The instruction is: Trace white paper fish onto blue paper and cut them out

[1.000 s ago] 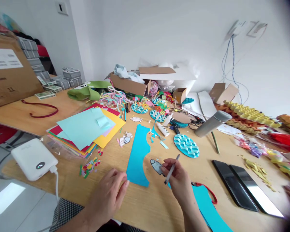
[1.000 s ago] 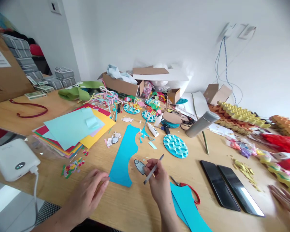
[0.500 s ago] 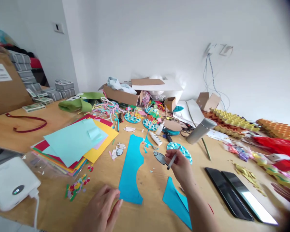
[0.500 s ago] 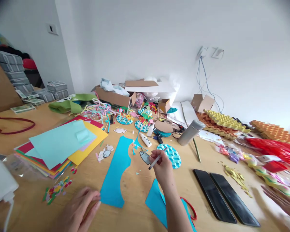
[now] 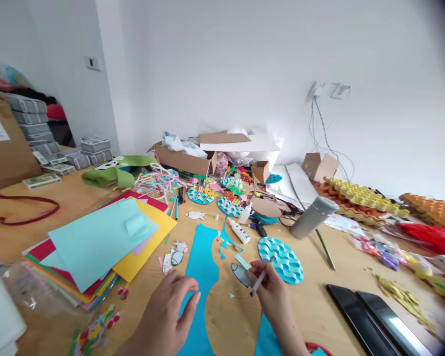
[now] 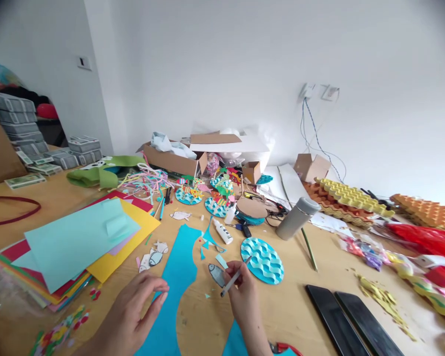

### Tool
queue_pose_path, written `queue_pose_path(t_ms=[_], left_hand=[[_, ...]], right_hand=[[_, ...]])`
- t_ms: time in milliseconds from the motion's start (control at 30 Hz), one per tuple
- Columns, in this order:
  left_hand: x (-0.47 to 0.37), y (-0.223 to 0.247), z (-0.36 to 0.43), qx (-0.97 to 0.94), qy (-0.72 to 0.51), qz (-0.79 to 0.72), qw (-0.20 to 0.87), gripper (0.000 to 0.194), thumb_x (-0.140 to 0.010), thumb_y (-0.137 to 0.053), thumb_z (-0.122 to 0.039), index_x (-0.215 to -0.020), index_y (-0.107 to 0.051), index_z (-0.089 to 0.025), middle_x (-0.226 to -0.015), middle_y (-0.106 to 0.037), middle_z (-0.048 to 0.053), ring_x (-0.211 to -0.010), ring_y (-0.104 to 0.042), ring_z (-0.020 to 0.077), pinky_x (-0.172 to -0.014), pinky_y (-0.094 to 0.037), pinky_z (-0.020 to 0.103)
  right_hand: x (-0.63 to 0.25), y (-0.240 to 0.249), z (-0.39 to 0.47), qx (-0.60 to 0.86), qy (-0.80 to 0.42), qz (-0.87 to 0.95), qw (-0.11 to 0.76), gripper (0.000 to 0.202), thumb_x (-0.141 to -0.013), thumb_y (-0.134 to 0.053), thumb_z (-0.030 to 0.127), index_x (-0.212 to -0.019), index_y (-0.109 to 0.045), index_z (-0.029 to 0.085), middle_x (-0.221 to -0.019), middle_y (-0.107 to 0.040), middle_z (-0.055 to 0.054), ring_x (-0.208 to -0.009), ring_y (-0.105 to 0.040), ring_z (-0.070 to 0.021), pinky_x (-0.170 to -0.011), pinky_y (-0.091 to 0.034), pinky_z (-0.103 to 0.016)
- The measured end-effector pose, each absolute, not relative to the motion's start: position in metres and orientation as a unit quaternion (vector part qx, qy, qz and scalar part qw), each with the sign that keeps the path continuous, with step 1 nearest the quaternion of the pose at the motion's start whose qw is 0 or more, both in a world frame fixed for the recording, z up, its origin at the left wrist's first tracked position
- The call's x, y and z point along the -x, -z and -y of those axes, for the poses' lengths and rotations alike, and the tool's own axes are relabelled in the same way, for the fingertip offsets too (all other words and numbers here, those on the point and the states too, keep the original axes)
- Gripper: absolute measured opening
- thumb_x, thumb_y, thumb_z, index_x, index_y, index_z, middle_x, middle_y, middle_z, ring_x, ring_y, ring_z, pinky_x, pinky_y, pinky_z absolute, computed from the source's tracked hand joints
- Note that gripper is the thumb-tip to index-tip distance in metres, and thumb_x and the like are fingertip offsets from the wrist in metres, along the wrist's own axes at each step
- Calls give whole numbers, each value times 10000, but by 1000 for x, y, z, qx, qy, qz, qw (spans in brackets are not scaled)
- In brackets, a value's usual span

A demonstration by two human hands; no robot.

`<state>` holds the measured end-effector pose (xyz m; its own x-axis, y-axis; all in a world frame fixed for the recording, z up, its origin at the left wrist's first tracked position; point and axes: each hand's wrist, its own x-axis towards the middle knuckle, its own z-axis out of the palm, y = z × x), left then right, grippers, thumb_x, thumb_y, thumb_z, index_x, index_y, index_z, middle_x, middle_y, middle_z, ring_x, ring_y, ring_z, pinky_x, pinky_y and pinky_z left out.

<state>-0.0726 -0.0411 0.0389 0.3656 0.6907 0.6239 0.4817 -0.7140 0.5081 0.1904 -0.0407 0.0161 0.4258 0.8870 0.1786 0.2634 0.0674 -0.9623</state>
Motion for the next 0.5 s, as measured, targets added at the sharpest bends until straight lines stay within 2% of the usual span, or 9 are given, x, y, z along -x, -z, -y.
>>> queue_pose_path(t_ms=[133, 333, 500], left_hand=[[77, -20, 35, -815, -413, -377, 154, 83, -944, -460, -189, -974, -530, -223, -844, -625, 33, -786, -644, 167, -687, -537, 259], [80, -21, 32, -814, -404, -388, 153, 99, -941, -449, -194, -975, -536, -228, -846, -635, 35, -762, -654, 170, -660, -541, 260], [79, -21, 31, -813, -396, -398, 153, 125, -939, -438, -174, -1000, -532, -228, -860, -642, 37, -761, -662, 167, -671, -541, 260]], right_hand=[[-196, -14, 43, 646, -266, 493, 518, 325, -704, -707, 455, -850, -613, 181, -737, -614, -36, -664, -606, -202, -608, -504, -318], [-201, -9, 46, 664, -289, 537, 433, 268, -739, -641, 406, -866, -612, 172, -727, -620, -45, -653, -610, -207, -602, -479, -313], [-197, -13, 47, 671, -304, 534, 415, 287, -735, -632, 424, -879, -619, 176, -752, -635, -53, -689, -626, -212, -623, -489, -310]])
